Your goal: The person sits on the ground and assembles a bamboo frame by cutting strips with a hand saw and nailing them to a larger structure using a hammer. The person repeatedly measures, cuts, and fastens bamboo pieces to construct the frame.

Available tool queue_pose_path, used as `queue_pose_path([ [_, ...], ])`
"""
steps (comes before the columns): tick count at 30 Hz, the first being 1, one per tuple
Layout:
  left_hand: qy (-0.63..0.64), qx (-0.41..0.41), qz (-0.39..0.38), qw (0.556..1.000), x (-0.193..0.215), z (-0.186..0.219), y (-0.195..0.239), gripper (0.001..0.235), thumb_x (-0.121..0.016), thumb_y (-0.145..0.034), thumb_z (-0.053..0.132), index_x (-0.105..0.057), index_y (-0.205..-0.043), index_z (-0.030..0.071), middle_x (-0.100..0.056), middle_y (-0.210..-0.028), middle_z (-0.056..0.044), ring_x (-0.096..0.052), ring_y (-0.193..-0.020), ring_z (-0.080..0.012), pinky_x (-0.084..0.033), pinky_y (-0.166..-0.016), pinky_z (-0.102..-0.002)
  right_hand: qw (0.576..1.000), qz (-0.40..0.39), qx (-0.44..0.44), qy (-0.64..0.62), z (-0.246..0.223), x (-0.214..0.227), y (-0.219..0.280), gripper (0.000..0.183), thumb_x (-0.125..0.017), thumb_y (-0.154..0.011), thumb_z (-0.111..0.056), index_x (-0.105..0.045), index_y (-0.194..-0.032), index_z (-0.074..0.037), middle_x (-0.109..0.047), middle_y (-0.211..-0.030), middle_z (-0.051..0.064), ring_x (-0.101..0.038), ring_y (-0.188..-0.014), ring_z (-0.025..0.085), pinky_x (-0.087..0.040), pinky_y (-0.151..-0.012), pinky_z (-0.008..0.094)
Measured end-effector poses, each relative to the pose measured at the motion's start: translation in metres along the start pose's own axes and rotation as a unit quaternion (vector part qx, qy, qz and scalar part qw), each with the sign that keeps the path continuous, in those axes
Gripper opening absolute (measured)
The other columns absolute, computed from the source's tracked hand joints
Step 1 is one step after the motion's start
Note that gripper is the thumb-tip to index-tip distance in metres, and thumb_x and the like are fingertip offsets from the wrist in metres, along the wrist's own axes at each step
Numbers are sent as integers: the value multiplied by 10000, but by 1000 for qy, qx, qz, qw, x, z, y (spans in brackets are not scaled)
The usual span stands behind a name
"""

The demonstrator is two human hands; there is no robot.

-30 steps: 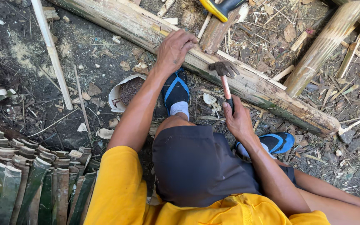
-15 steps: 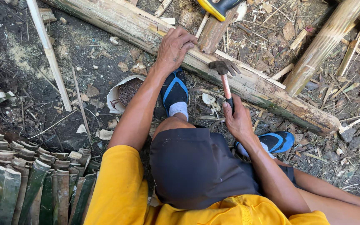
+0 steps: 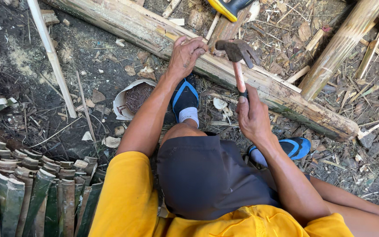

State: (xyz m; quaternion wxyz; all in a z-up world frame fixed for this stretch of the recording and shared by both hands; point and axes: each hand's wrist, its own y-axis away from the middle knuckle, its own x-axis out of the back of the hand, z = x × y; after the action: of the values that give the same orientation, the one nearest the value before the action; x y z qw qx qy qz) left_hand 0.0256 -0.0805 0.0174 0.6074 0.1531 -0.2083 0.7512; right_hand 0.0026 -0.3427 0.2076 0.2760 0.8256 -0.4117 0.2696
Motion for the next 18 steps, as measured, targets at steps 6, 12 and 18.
queue_pose_path([
  [6,-25,-8,3,1000,-1,-3,2,168,-613,-1006,163,-759,-1089,163,-770,-1179,-80,-618,-1327,-211,-261,-1204,-484,990,-89,-71,85,-19,-12,-44,281,-384,-1129,-264,-492,-1277,-50,-599,-618,122,-577,-477,305,-424,-458,482],
  [12,-7,-5,1,1000,2,2,3,130,-646,-1013,191,-763,-1053,149,-785,-1113,-55,-609,-1327,-219,-225,-1215,-499,995,51,87,-7,-40,16,-18,280,-384,-1122,-219,-462,-1331,-49,-585,-639,122,-608,-508,271,-449,-482,447],
  [18,-15,-42,3,999,0,-3,7,196,-598,-1023,141,-770,-1111,173,-752,-1240,-37,-575,-1364,-215,-176,-1229,-501,994,-36,-21,97,-22,-18,-35,285,-417,-1125,-251,-454,-1299,-29,-631,-692,201,-630,-575,399,-462,-539,516],
])
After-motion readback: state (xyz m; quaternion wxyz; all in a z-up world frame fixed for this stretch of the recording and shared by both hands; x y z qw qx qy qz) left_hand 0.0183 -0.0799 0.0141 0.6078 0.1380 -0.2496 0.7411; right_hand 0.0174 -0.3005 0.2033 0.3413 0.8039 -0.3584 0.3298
